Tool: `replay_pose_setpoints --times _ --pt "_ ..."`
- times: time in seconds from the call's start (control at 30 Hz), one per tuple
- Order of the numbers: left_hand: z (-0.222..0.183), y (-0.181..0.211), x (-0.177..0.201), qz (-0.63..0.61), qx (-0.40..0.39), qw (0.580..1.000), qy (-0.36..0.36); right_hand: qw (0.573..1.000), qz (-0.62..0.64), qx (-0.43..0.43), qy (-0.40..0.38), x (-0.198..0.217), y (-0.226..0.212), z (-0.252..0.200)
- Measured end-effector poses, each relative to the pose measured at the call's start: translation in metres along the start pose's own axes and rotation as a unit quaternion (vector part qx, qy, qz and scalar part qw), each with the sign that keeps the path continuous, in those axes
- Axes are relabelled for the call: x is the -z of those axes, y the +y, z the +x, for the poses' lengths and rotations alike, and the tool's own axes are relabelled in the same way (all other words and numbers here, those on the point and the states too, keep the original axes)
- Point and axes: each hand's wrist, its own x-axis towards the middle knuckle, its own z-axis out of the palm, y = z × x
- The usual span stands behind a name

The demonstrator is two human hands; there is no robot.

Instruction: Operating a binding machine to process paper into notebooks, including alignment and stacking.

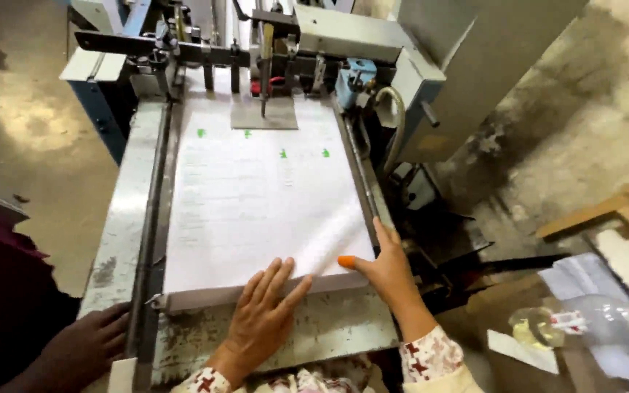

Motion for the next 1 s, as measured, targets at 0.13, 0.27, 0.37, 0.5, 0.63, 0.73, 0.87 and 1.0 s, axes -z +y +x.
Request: replay_pose_setpoints --times 0.13,0.27,0.37,0.5,0.63,0.73,0.87,1.0 --pt "-0.003 -0.002 -0.006 0.002 0.010 1.000 -0.012 0.997 0.000 -0.065 -0.037 0.006 -0.023 -0.013" --pt "-0.008 -0.006 -0.011 0.010 0.000 1.000 -0.017 0.999 -0.026 0.022 0.004 -0.010 0.020 0.010" --pt "-0.020 -0.007 -0.030 0.008 0.011 1.000 -0.014 0.996 -0.024 0.079 0.015 -0.007 0.017 0.001" --pt "-0.014 0.000 -0.023 0.064 0.018 0.998 -0.012 0.996 0.007 0.088 0.007 -0.002 0.016 -0.006" --pt "-0.008 -0.004 -0.016 0.052 0.010 0.998 -0.025 1.000 0.005 0.019 -0.024 0.000 0.003 -0.002" --pt "-0.006 -0.002 -0.010 0.032 0.006 0.999 -0.038 0.998 0.013 -0.040 -0.040 0.002 -0.010 -0.006" --pt "-0.008 -0.005 -0.009 0.024 0.004 0.999 -0.041 0.997 -0.002 -0.068 -0.029 0.003 -0.021 -0.010" --pt "-0.003 -0.002 -0.007 0.040 -0.003 0.999 -0.025 0.998 0.004 -0.061 -0.031 0.003 -0.019 -0.010"
